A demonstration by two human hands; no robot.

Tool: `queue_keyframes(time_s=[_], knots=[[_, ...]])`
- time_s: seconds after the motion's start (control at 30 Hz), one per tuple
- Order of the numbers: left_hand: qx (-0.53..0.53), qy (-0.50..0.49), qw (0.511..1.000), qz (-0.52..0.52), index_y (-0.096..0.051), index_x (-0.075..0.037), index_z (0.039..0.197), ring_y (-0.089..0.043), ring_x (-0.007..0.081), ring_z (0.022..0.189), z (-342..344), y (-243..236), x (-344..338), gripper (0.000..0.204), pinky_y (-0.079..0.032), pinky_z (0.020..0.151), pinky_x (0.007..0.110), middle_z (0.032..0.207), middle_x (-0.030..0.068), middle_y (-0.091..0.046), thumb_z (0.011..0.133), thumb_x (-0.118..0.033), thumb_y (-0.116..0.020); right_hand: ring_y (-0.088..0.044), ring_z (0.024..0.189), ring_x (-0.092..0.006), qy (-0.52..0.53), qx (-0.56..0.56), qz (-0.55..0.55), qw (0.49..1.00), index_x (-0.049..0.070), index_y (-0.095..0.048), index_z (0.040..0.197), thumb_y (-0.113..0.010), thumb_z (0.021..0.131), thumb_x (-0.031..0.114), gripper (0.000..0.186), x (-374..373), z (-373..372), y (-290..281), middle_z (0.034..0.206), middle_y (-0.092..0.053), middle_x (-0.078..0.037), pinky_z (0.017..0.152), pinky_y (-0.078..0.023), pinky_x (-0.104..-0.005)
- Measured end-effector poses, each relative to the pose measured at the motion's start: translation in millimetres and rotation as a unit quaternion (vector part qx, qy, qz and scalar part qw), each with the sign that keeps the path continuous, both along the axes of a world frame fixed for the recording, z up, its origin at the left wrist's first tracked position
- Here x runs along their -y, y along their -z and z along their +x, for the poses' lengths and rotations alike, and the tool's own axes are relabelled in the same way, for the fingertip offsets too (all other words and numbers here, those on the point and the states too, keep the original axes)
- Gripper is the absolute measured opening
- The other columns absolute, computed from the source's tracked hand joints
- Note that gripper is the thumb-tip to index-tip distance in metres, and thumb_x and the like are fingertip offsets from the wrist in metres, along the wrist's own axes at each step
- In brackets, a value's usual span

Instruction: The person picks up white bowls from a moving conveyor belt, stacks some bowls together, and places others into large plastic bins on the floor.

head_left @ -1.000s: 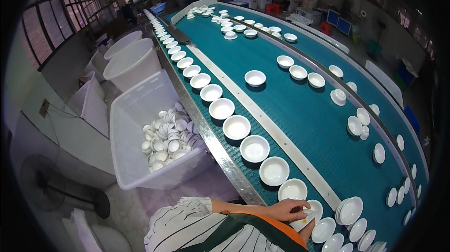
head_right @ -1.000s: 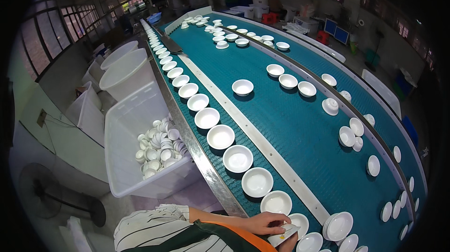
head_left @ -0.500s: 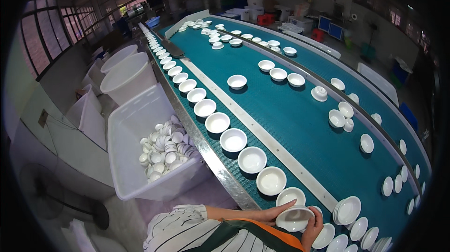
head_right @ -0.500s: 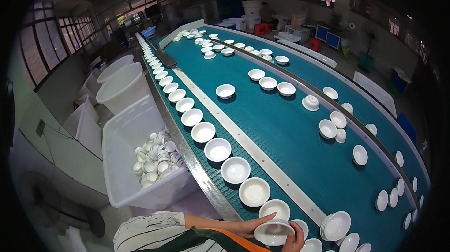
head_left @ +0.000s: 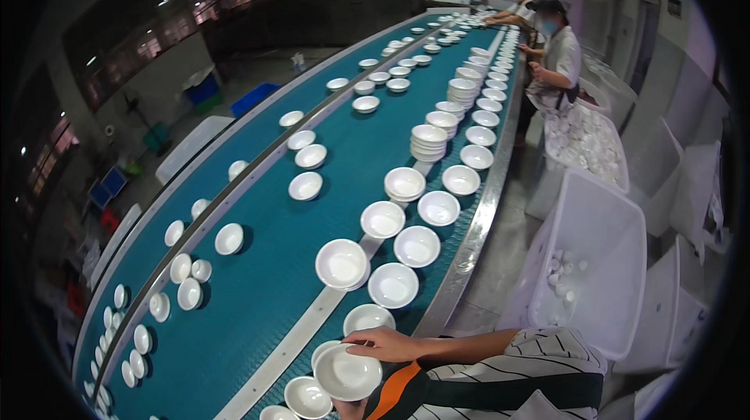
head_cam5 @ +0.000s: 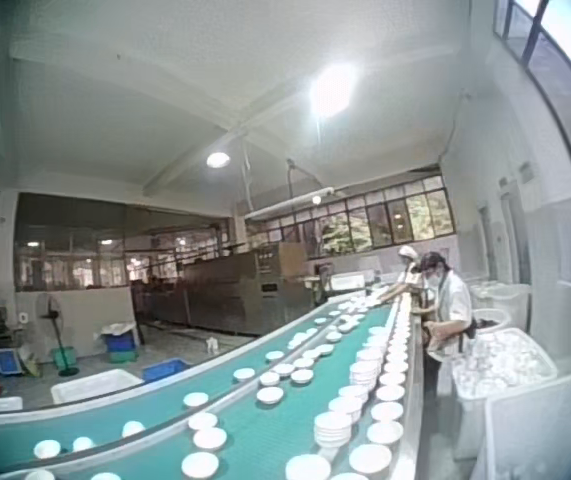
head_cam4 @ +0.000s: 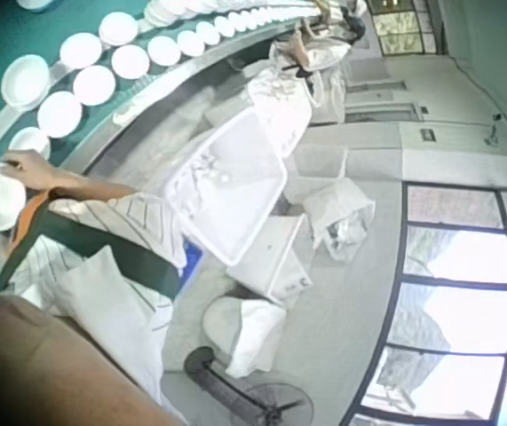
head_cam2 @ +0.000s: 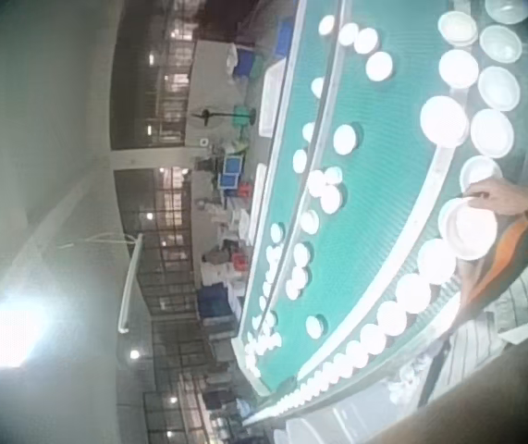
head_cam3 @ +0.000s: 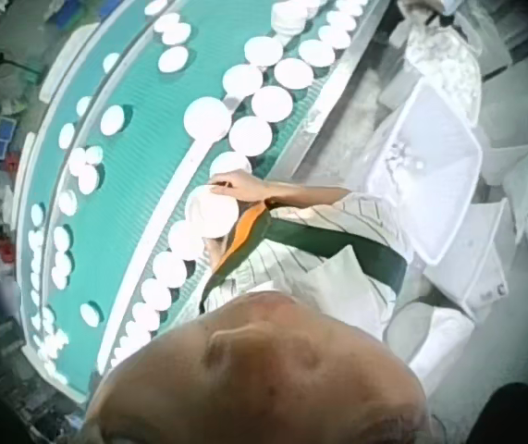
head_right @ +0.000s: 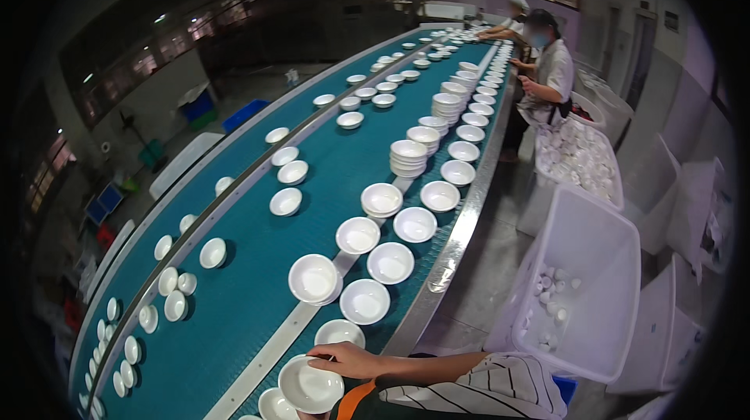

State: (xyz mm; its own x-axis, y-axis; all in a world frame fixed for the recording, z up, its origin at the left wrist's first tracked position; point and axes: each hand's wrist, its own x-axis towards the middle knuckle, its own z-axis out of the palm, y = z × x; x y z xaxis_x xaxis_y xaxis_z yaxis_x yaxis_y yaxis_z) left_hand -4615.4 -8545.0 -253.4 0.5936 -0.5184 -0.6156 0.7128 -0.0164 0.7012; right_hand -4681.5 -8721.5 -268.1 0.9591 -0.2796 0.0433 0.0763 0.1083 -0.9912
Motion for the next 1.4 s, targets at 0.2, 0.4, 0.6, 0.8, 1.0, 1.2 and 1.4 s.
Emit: queue_keyframes(time_s=[0.2, 0.4, 0.6, 0.8, 1.0, 1.2, 1.4], knots=[[-0.043, 0.130, 0.990, 0.022, -0.040, -0.007, 0.127, -0.054, 0.0267, 0.106, 0, 17, 23, 0.052, -0.049, 0.082, 0.039, 0.120, 0.0119, -0.050, 0.093, -0.045, -0.034, -0.059, 0.089, -0.0181, 0.164, -0.095, 0.018, 0.982, 0.002, -0.054, 0.114, -0.051, 0.091, 0.026, 0.034, 6, -61, -21, 0.101, -0.061, -0.014, 0.078, -0.046, -0.0290], [-0.002, 0.229, 0.973, 0.030, -0.041, -0.005, 0.125, -0.057, 0.0259, 0.101, -18, -49, 78, 0.051, -0.052, 0.078, 0.036, 0.115, 0.0112, -0.053, 0.095, -0.045, -0.031, -0.058, 0.086, -0.0153, 0.246, -0.149, 0.034, 0.957, 0.006, -0.055, 0.114, -0.048, 0.092, 0.029, 0.033, 24, -86, -57, 0.094, -0.063, -0.011, 0.077, -0.045, -0.0286], [-0.053, 0.184, 0.981, -0.041, -0.043, -0.004, 0.122, -0.056, 0.0217, 0.102, -26, -61, 87, 0.048, -0.048, 0.084, 0.031, 0.114, 0.0104, -0.054, 0.096, -0.042, -0.032, -0.059, 0.073, -0.0138, 0.239, -0.195, -0.028, 0.951, 0.004, -0.054, 0.113, -0.051, 0.090, 0.033, 0.037, 28, -103, -84, 0.087, -0.062, -0.011, 0.061, -0.048, -0.0277], [-0.030, 0.170, 0.979, -0.107, -0.045, 0.001, 0.119, -0.055, 0.0204, 0.100, 15, -63, 42, 0.043, -0.044, 0.088, 0.034, 0.110, 0.0129, -0.055, 0.098, -0.033, -0.031, -0.060, 0.062, -0.0132, 0.185, -0.271, 0.005, 0.945, 0.002, -0.056, 0.107, -0.051, 0.090, 0.035, 0.037, -16, -61, -74, 0.079, -0.060, -0.007, 0.054, -0.051, -0.0279], [0.075, 0.222, 0.957, -0.174, -0.045, 0.003, 0.117, -0.059, 0.0176, 0.089, 27, -74, 31, 0.039, -0.051, 0.066, 0.027, 0.101, 0.0131, -0.059, 0.097, -0.030, -0.037, -0.057, 0.060, -0.0114, 0.299, -0.167, 0.152, 0.927, -0.002, -0.058, 0.097, -0.053, 0.089, 0.024, 0.028, 5, -45, -76, 0.075, -0.060, -0.007, 0.052, -0.049, -0.0240], [0.073, 0.333, 0.925, -0.166, -0.050, 0.003, 0.109, -0.060, 0.0142, 0.079, 22, -64, 24, 0.036, -0.050, 0.064, 0.024, 0.093, 0.0116, -0.061, 0.096, -0.029, -0.037, -0.059, 0.054, -0.0145, 0.433, -0.109, 0.076, 0.892, -0.001, -0.046, 0.114, -0.051, 0.086, 0.015, 0.033, 120, -5, -77, 0.074, -0.061, -0.010, 0.046, -0.050, -0.0240], [0.065, 0.394, 0.906, -0.142, -0.053, 0.000, 0.107, -0.056, 0.0091, 0.071, 17, -57, 21, 0.031, -0.044, 0.062, 0.019, 0.090, 0.0067, -0.062, 0.094, -0.027, -0.046, -0.064, 0.057, -0.0179, 0.429, -0.187, -0.030, 0.883, 0.001, -0.040, 0.119, -0.054, 0.080, 0.009, 0.043, 204, 48, -36, 0.078, -0.064, -0.013, 0.045, -0.054, -0.0292]])
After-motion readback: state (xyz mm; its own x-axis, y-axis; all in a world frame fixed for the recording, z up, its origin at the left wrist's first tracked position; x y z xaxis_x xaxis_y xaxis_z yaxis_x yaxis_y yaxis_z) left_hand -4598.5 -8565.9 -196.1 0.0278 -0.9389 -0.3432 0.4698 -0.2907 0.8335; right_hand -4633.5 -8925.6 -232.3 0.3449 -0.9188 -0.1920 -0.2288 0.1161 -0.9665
